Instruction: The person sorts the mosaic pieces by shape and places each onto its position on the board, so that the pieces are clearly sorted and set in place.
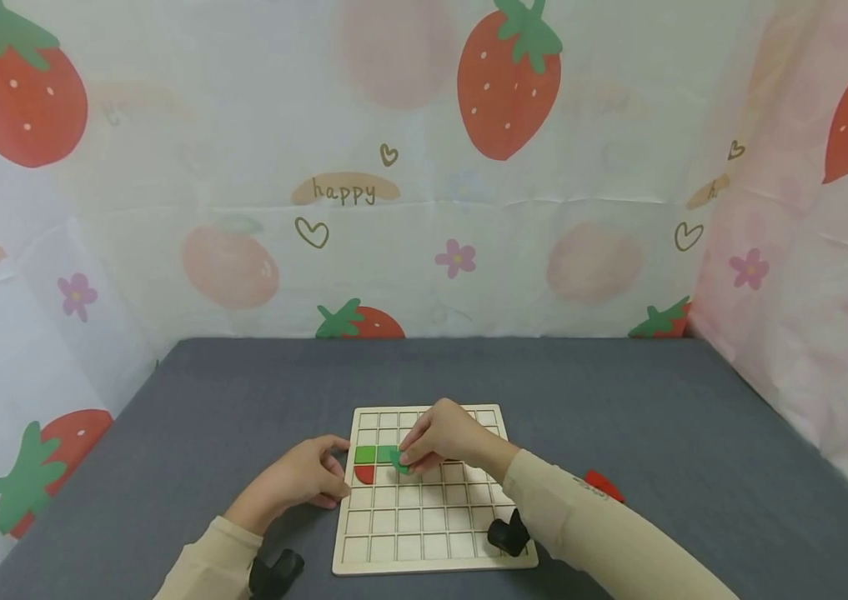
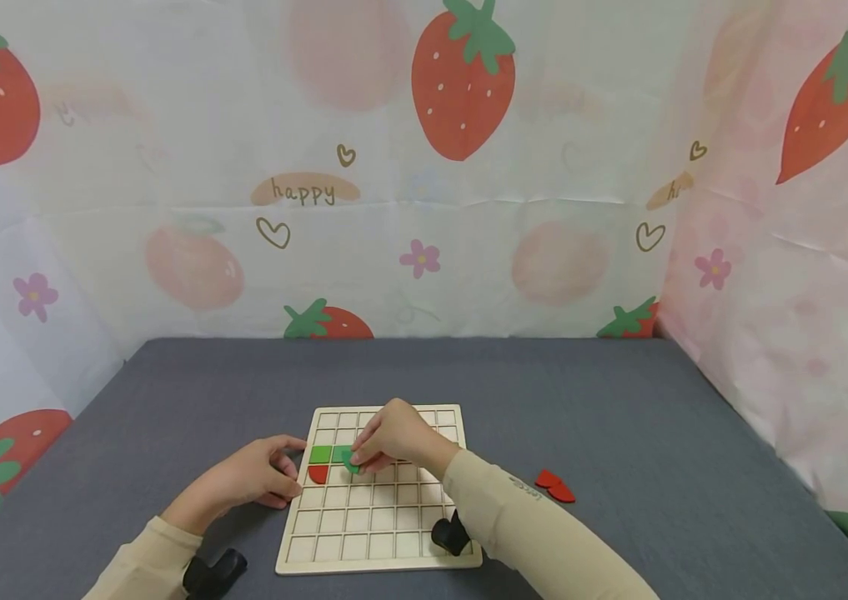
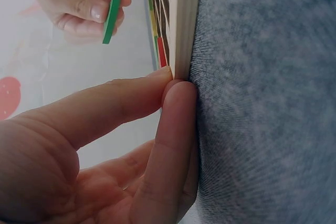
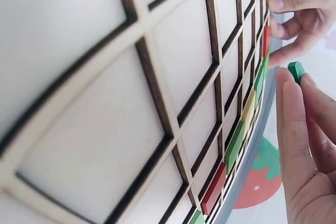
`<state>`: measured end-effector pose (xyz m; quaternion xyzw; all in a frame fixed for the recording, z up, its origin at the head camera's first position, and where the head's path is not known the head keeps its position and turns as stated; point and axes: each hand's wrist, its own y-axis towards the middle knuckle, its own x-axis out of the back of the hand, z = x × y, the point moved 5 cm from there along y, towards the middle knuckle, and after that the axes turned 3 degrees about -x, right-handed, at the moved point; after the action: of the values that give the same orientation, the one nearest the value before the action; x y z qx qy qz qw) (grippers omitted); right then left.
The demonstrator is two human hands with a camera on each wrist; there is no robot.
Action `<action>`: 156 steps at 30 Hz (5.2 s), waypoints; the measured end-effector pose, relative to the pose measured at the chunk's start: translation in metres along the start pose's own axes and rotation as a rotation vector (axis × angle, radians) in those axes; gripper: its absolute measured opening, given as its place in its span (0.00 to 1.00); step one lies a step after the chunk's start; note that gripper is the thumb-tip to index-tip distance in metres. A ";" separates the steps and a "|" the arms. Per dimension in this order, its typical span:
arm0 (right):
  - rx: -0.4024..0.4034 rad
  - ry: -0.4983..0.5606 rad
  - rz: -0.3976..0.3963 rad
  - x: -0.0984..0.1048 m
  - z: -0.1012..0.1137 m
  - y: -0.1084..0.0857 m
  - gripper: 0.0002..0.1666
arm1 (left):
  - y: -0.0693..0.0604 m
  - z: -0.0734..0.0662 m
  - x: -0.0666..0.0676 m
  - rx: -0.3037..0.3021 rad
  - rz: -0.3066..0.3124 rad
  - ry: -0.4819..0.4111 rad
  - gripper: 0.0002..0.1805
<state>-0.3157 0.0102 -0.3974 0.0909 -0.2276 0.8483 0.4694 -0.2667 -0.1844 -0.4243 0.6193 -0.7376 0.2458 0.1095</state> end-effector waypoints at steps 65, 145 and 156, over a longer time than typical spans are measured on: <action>-0.008 -0.170 -0.090 -0.019 0.006 0.012 0.06 | 0.000 -0.002 -0.001 0.010 0.011 0.025 0.38; -0.131 -0.093 -0.034 0.130 -0.108 -0.120 0.19 | -0.001 -0.002 0.002 0.017 0.019 0.012 0.38; -0.061 -0.144 0.000 0.131 -0.109 -0.120 0.16 | -0.001 -0.002 0.000 0.003 0.031 0.013 0.38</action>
<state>-0.2801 0.2152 -0.4095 0.1374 -0.2867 0.8323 0.4542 -0.2665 -0.1840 -0.4223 0.6064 -0.7460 0.2524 0.1095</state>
